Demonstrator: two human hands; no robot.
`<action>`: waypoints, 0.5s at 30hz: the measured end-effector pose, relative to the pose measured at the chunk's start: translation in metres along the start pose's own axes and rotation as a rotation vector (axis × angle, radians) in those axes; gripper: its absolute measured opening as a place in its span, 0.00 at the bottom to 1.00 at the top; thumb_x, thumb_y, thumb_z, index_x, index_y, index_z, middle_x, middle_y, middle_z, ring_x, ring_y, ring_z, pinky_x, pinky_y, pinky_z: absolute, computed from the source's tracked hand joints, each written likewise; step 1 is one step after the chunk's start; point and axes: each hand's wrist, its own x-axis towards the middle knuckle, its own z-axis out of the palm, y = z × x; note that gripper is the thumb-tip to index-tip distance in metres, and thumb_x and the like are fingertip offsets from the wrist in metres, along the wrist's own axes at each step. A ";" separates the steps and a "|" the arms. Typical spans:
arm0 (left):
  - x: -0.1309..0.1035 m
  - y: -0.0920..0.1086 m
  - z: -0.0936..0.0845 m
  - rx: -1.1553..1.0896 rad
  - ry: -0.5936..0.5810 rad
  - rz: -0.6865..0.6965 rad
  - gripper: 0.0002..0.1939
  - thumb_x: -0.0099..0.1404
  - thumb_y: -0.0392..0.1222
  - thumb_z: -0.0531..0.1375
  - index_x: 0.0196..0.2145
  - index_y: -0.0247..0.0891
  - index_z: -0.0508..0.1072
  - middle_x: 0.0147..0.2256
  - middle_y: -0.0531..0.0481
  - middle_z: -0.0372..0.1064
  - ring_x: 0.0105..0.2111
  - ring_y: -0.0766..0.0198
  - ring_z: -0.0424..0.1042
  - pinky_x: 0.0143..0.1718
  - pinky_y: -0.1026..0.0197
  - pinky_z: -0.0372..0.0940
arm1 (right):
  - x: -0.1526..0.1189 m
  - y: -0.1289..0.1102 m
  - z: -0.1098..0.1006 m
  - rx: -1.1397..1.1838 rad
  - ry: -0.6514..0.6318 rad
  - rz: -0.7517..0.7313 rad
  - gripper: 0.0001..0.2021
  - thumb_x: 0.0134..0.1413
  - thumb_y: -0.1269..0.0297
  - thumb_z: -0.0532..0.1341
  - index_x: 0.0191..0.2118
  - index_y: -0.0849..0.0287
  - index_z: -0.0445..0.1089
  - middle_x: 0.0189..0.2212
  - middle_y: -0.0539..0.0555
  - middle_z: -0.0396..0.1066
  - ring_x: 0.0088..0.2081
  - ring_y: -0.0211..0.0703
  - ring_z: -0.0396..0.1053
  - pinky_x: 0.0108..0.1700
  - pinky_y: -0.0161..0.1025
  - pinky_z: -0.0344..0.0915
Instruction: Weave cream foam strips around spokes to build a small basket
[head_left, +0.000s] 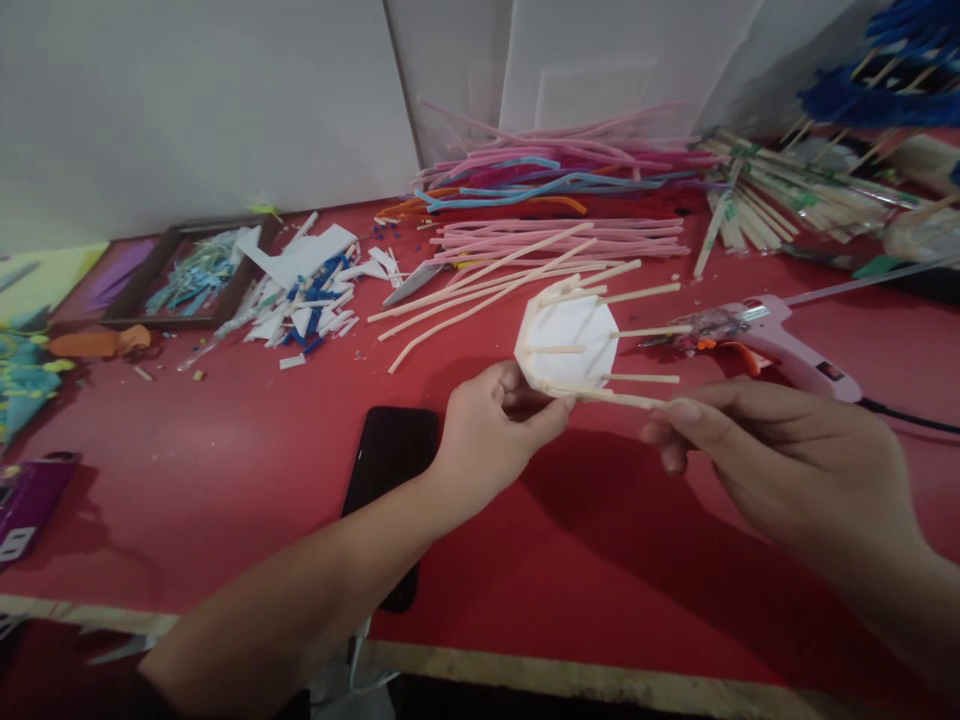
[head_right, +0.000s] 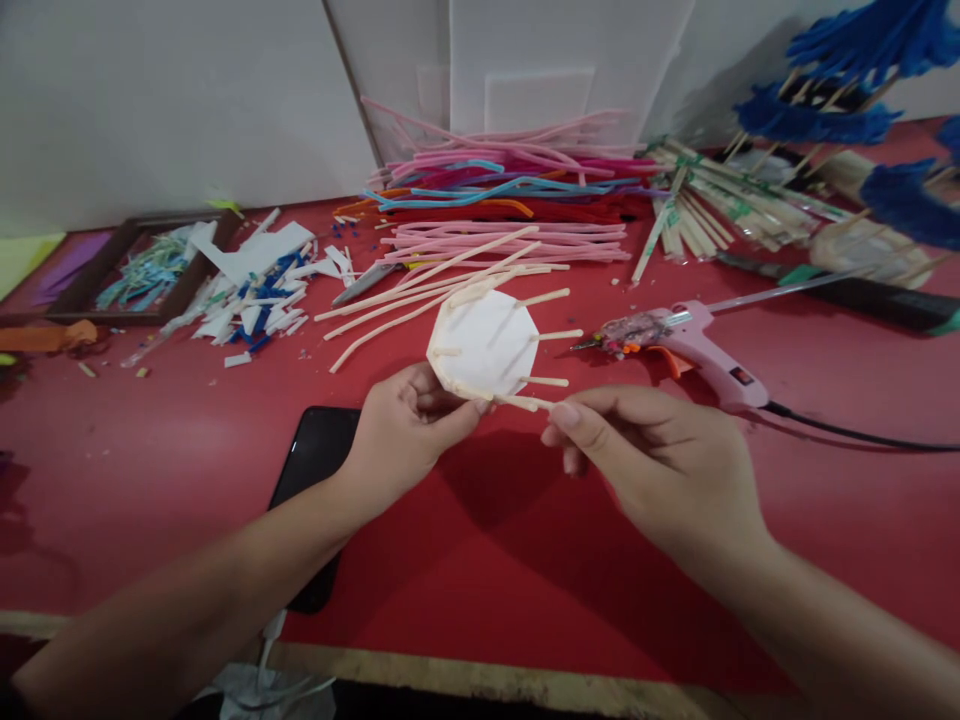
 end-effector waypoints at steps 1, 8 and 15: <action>0.000 0.000 0.000 0.023 -0.001 0.014 0.10 0.53 0.42 0.70 0.30 0.39 0.72 0.33 0.46 0.81 0.35 0.58 0.81 0.35 0.61 0.73 | 0.000 -0.002 0.001 0.018 -0.005 -0.011 0.17 0.59 0.45 0.61 0.27 0.47 0.77 0.18 0.50 0.73 0.21 0.44 0.72 0.23 0.41 0.69; -0.002 -0.002 0.000 0.198 -0.017 0.140 0.09 0.55 0.41 0.66 0.35 0.38 0.74 0.36 0.44 0.83 0.36 0.58 0.82 0.35 0.62 0.75 | -0.004 -0.007 0.001 -0.065 0.095 -0.128 0.14 0.59 0.49 0.63 0.27 0.48 0.76 0.18 0.47 0.73 0.18 0.39 0.70 0.20 0.36 0.67; -0.009 0.000 -0.001 0.414 0.034 0.240 0.07 0.57 0.38 0.65 0.35 0.38 0.76 0.32 0.48 0.83 0.30 0.62 0.81 0.30 0.65 0.71 | -0.011 0.000 -0.004 -0.290 0.204 -0.234 0.12 0.62 0.49 0.62 0.31 0.46 0.77 0.23 0.46 0.77 0.22 0.39 0.72 0.23 0.38 0.65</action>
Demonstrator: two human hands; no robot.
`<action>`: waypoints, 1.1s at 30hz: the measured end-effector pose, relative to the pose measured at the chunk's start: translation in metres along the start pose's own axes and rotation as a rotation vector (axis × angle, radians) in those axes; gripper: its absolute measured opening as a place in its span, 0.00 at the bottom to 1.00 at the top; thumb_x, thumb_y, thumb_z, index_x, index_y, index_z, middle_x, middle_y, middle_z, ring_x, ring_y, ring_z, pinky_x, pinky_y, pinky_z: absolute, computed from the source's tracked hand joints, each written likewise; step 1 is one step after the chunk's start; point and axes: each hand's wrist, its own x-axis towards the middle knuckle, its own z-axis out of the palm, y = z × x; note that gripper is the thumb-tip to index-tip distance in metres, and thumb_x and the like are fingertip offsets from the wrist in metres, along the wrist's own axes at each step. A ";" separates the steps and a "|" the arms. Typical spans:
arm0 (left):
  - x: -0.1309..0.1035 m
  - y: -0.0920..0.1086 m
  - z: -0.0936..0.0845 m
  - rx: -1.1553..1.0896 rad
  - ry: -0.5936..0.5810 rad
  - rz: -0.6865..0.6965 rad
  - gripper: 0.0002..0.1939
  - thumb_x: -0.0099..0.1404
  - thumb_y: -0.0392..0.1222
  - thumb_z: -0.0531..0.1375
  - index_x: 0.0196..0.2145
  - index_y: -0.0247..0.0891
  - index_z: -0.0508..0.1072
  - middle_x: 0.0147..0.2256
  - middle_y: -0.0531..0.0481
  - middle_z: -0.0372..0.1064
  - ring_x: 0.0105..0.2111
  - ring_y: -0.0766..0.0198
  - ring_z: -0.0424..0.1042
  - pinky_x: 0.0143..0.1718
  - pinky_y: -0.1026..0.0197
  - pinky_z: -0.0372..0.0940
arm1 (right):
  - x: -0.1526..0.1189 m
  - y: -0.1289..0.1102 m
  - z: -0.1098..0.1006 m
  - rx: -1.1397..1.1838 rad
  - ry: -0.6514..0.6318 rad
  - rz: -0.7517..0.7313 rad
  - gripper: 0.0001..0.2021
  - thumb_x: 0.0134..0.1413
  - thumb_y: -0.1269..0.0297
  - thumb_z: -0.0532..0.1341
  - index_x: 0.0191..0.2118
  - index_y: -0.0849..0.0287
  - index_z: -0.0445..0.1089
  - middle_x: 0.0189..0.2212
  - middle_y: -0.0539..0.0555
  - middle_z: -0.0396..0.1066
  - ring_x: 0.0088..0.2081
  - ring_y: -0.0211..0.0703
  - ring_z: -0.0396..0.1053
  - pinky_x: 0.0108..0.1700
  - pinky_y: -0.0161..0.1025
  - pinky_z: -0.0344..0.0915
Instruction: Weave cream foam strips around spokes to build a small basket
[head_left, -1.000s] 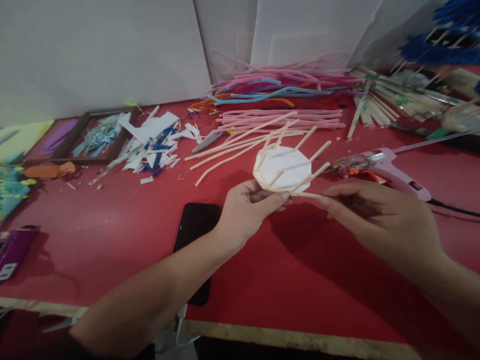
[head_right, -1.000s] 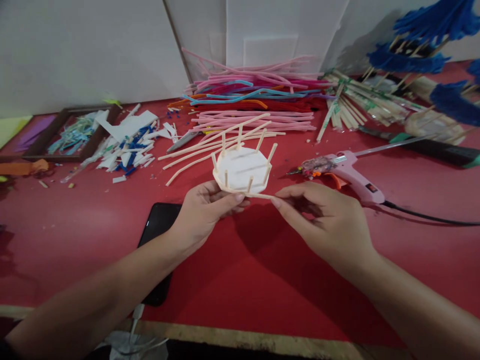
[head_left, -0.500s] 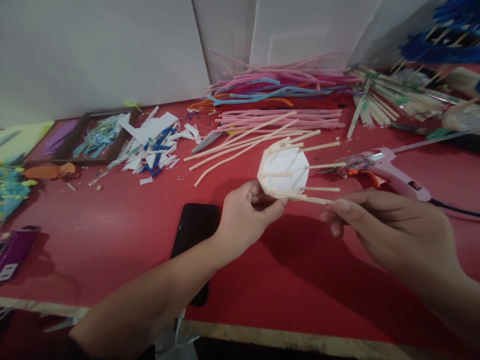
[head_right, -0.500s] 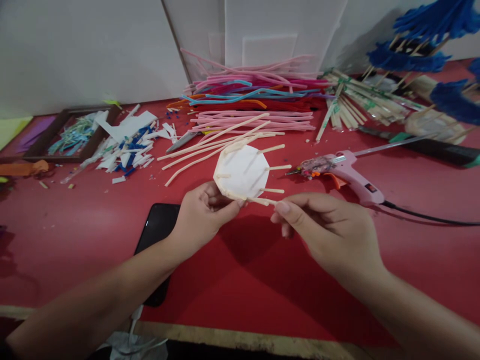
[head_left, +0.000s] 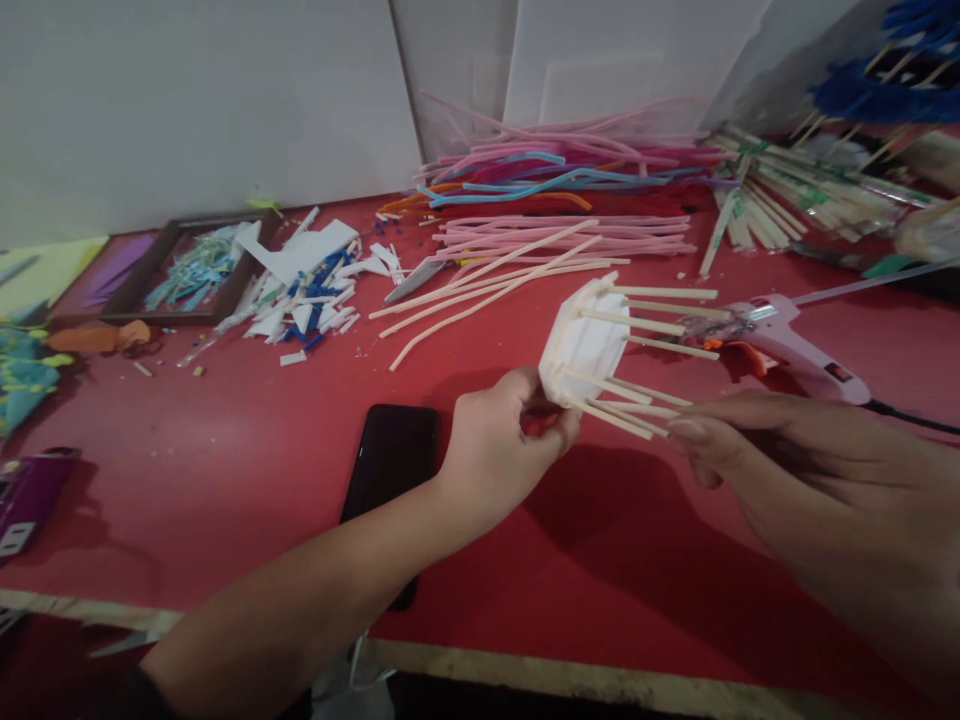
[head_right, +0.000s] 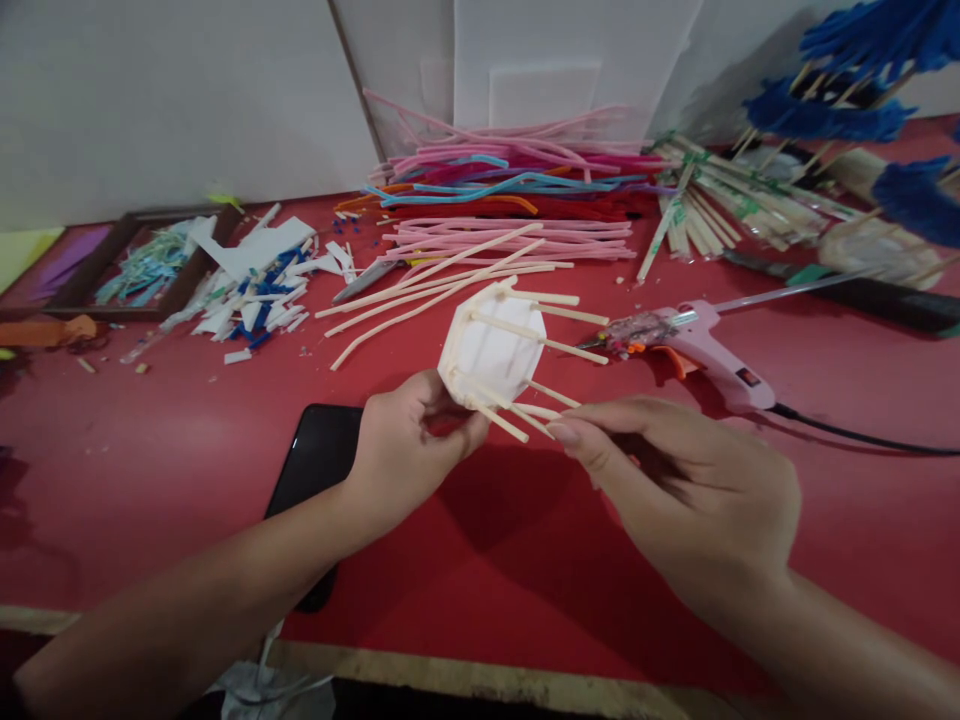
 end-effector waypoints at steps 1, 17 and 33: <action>0.000 0.000 0.000 0.021 0.002 0.005 0.07 0.57 0.39 0.65 0.35 0.38 0.76 0.33 0.48 0.83 0.29 0.62 0.81 0.29 0.65 0.71 | 0.000 0.000 -0.001 -0.025 0.013 -0.054 0.11 0.62 0.50 0.62 0.32 0.46 0.77 0.24 0.45 0.78 0.22 0.39 0.73 0.23 0.38 0.65; 0.005 0.005 0.002 -0.353 -0.118 -0.296 0.08 0.55 0.38 0.68 0.34 0.36 0.77 0.35 0.44 0.82 0.36 0.57 0.81 0.35 0.62 0.72 | 0.013 -0.011 0.001 -0.119 0.051 -0.791 0.11 0.56 0.77 0.67 0.34 0.50 0.77 0.22 0.44 0.78 0.21 0.36 0.74 0.28 0.33 0.72; 0.013 0.001 0.004 -0.910 -0.170 -0.587 0.16 0.41 0.39 0.77 0.28 0.32 0.79 0.28 0.47 0.80 0.29 0.64 0.79 0.41 0.59 0.74 | 0.013 0.004 0.024 0.038 -0.138 -0.387 0.08 0.65 0.64 0.60 0.34 0.53 0.74 0.27 0.50 0.80 0.26 0.39 0.76 0.28 0.33 0.71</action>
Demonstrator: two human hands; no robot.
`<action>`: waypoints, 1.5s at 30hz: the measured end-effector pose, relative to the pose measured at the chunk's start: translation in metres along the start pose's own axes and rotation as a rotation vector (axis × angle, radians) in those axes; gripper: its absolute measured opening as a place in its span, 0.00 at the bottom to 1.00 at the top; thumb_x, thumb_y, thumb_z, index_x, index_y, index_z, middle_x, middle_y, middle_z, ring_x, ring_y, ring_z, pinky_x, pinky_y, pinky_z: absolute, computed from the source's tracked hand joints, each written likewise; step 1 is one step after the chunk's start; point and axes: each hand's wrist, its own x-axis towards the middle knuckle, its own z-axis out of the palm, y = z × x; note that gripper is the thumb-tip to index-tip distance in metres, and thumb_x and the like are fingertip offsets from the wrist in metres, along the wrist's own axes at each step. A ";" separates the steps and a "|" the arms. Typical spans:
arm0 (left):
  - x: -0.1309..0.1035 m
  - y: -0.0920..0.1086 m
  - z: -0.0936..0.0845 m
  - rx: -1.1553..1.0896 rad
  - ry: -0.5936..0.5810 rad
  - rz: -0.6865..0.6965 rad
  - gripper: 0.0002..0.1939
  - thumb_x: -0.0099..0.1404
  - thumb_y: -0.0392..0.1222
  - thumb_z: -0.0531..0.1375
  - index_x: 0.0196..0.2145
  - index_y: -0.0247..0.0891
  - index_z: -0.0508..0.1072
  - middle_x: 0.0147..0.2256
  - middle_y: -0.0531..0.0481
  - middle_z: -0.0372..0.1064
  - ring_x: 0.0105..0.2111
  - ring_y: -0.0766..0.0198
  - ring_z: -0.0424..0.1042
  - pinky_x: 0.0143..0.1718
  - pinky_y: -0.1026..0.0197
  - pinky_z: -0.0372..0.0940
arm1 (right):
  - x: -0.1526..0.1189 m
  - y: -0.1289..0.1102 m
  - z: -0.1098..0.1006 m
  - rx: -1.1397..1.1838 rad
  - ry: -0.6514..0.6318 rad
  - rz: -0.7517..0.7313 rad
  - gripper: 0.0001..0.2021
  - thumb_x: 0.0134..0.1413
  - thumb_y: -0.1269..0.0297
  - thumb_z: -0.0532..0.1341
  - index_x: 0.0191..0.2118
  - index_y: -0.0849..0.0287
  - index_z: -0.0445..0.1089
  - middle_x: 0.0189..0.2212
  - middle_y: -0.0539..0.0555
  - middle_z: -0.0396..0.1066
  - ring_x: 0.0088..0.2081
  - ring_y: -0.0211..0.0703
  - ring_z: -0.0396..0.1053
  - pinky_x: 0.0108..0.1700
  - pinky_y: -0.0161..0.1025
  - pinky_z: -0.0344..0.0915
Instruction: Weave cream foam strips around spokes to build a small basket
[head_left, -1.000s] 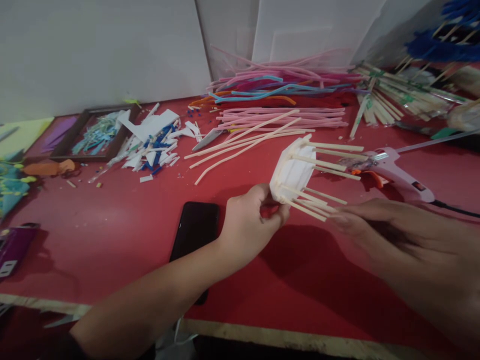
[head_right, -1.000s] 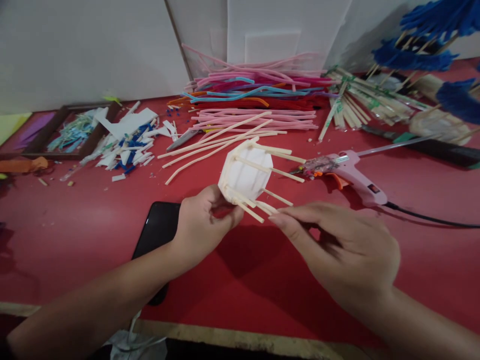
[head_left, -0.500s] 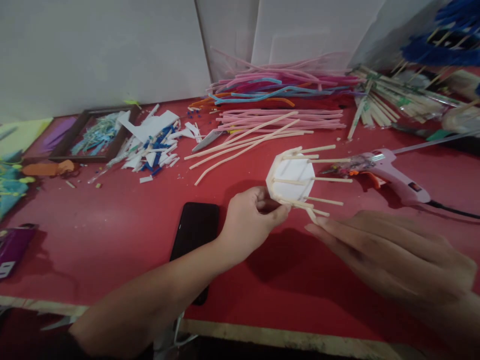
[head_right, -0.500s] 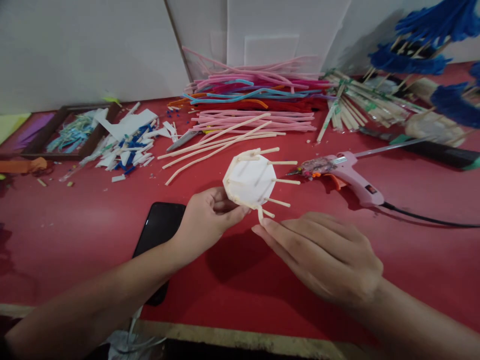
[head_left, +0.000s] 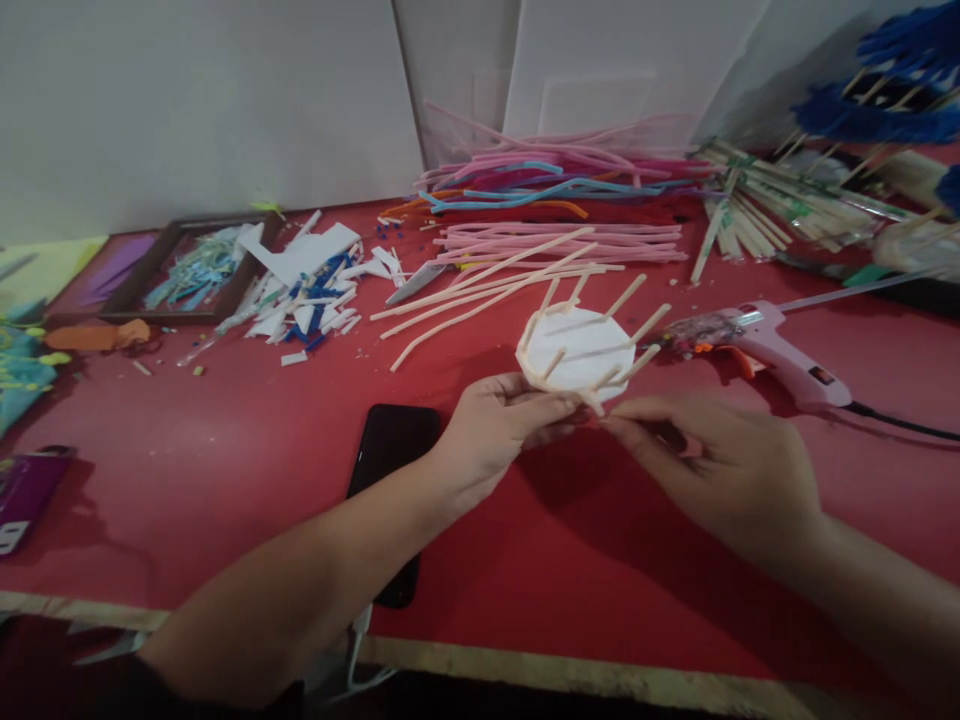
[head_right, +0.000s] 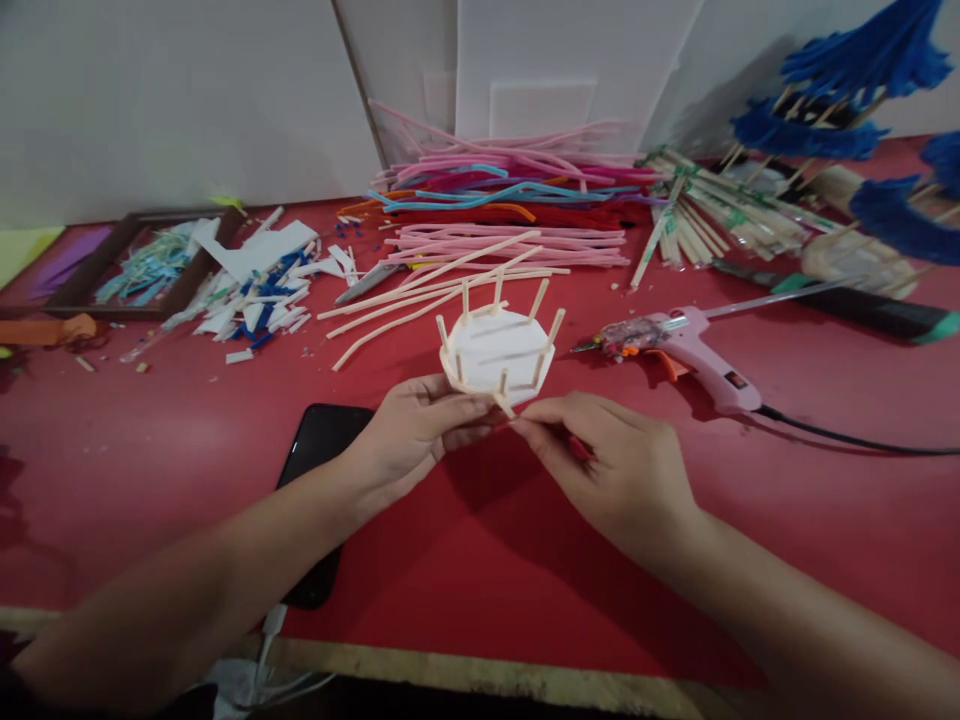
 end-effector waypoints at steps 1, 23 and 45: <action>0.000 0.000 0.000 0.016 -0.002 0.021 0.15 0.42 0.38 0.76 0.29 0.33 0.79 0.28 0.47 0.80 0.30 0.64 0.79 0.41 0.59 0.74 | 0.001 0.000 0.000 0.060 -0.014 0.081 0.07 0.63 0.63 0.61 0.33 0.53 0.74 0.27 0.50 0.80 0.26 0.39 0.76 0.28 0.33 0.71; -0.014 -0.003 0.002 0.534 -0.015 0.441 0.10 0.56 0.37 0.68 0.37 0.35 0.77 0.39 0.44 0.83 0.41 0.56 0.81 0.43 0.61 0.74 | 0.010 -0.012 0.003 1.180 -0.229 0.880 0.19 0.44 0.50 0.73 0.22 0.57 0.69 0.16 0.45 0.62 0.17 0.32 0.60 0.19 0.33 0.64; -0.005 0.001 0.001 0.289 -0.050 0.167 0.19 0.45 0.42 0.76 0.33 0.33 0.79 0.30 0.45 0.82 0.31 0.62 0.80 0.39 0.60 0.75 | 0.000 -0.011 -0.011 -0.165 0.093 -0.046 0.06 0.63 0.70 0.61 0.37 0.51 0.74 0.30 0.50 0.81 0.30 0.43 0.78 0.30 0.37 0.72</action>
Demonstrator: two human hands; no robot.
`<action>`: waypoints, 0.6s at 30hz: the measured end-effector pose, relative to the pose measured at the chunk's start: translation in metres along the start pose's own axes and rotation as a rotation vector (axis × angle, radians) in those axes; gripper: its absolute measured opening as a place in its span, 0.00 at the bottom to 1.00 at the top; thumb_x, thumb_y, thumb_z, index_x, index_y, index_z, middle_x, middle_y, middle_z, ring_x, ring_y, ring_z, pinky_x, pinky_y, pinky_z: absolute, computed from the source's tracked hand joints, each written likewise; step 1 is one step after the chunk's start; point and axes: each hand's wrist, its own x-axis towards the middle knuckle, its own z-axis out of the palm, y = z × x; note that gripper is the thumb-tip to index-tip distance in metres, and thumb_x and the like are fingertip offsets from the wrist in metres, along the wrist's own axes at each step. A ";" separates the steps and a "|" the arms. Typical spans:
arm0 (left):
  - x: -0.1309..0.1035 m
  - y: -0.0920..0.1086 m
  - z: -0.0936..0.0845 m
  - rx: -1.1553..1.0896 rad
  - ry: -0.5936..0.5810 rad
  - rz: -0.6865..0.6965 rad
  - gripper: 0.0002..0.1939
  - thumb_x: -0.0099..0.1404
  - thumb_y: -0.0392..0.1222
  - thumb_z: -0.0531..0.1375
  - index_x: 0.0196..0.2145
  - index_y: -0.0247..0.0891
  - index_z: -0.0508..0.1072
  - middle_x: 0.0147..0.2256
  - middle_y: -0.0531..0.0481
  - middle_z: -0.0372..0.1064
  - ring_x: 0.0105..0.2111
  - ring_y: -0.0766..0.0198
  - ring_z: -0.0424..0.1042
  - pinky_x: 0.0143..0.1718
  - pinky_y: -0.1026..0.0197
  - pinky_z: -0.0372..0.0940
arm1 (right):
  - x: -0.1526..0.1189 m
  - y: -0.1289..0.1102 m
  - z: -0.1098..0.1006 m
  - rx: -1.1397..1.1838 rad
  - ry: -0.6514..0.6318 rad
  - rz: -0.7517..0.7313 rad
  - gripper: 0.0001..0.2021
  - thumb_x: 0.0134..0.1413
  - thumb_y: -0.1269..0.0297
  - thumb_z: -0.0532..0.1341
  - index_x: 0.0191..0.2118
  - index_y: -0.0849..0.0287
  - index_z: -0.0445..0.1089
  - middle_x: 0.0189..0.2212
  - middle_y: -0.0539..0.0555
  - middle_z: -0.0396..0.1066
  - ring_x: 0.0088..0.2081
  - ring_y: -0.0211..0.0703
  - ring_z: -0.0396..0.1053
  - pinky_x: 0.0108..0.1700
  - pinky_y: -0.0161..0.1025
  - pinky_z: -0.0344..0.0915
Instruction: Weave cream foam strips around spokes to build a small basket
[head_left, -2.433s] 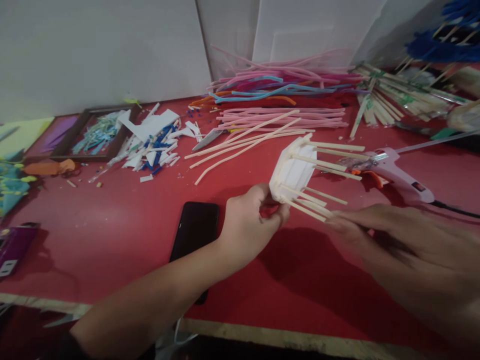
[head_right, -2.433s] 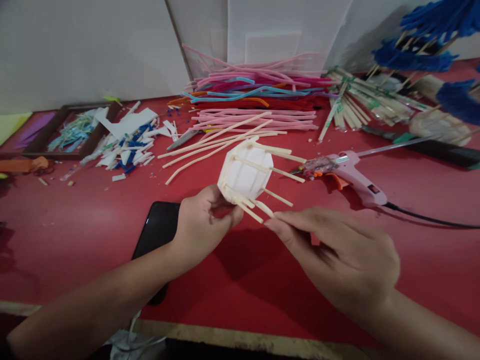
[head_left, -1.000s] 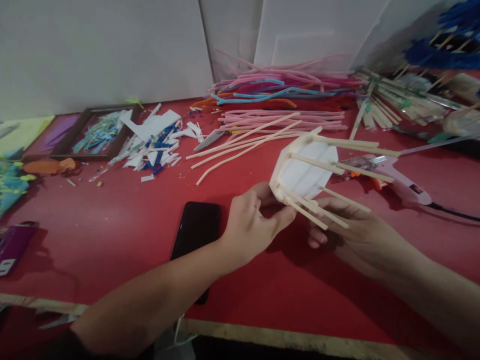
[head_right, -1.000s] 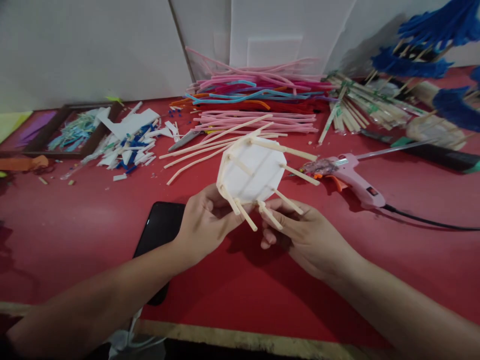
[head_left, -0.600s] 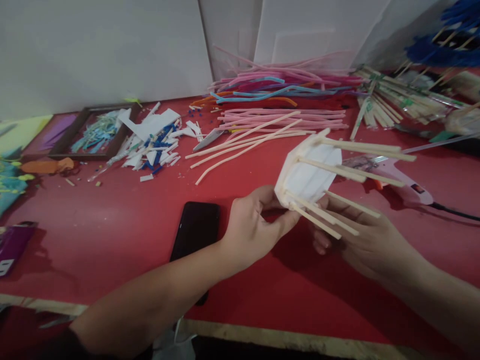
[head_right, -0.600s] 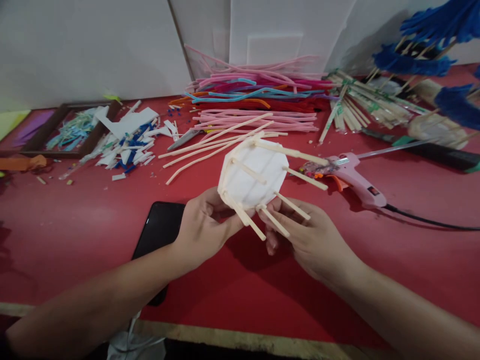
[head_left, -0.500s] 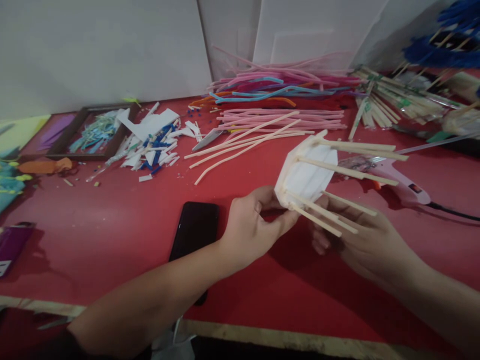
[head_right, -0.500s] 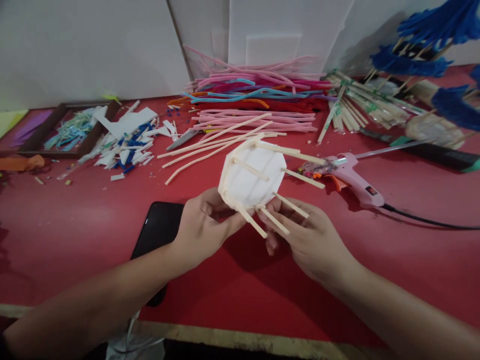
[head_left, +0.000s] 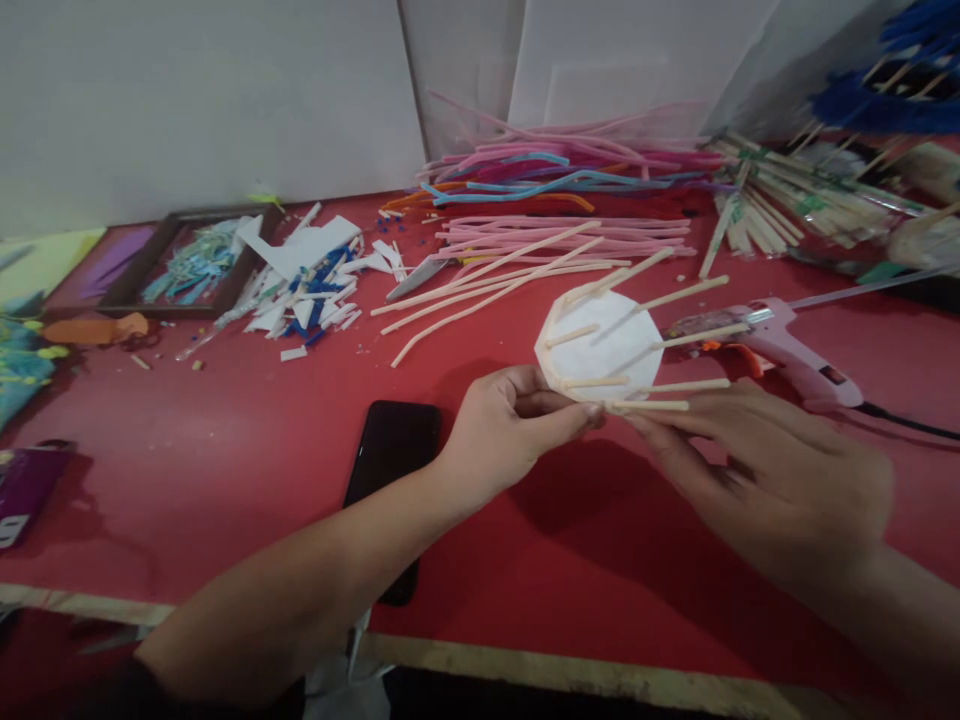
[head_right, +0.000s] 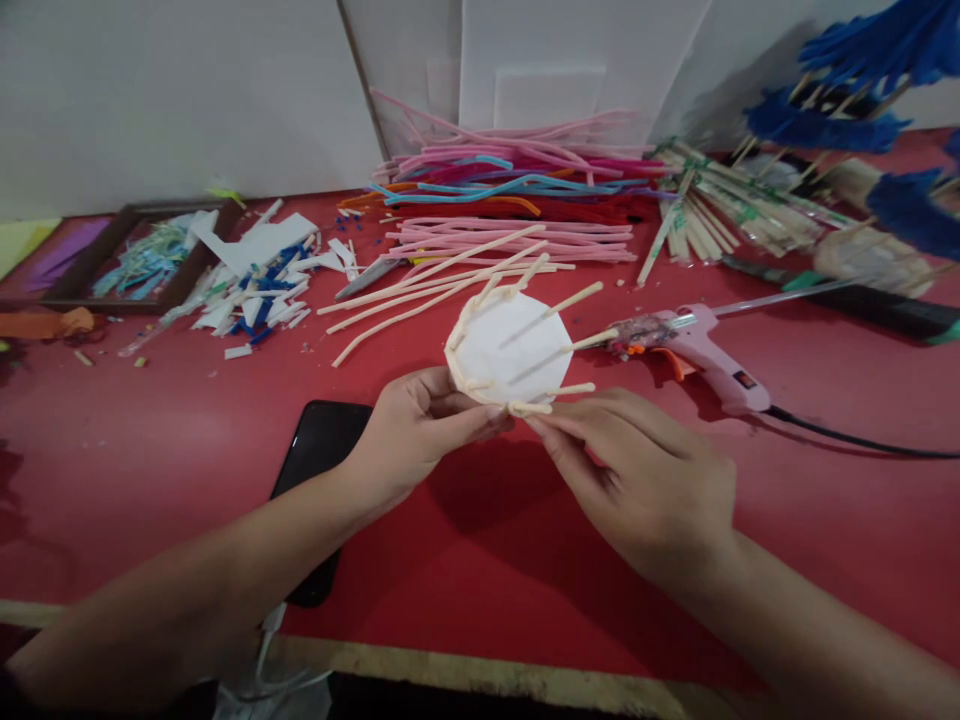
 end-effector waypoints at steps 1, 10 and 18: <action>0.001 0.000 0.000 -0.038 -0.014 -0.024 0.20 0.43 0.43 0.77 0.33 0.33 0.79 0.30 0.45 0.82 0.31 0.62 0.81 0.40 0.60 0.75 | 0.000 0.000 0.001 0.019 -0.007 -0.013 0.07 0.63 0.70 0.61 0.38 0.50 0.75 0.32 0.50 0.81 0.31 0.43 0.79 0.31 0.37 0.73; 0.003 0.002 0.002 -0.296 -0.023 -0.184 0.19 0.41 0.38 0.78 0.32 0.33 0.80 0.30 0.46 0.81 0.30 0.64 0.80 0.40 0.60 0.75 | -0.001 0.003 0.004 0.018 0.001 -0.047 0.09 0.62 0.72 0.61 0.41 0.50 0.76 0.30 0.48 0.80 0.29 0.39 0.77 0.28 0.35 0.69; 0.003 0.003 0.001 -0.312 -0.017 -0.266 0.15 0.41 0.33 0.77 0.27 0.32 0.80 0.27 0.50 0.79 0.27 0.67 0.78 0.36 0.64 0.74 | 0.004 0.010 0.000 -0.133 -0.016 -0.332 0.11 0.62 0.75 0.59 0.42 0.54 0.77 0.27 0.50 0.79 0.27 0.39 0.75 0.30 0.35 0.70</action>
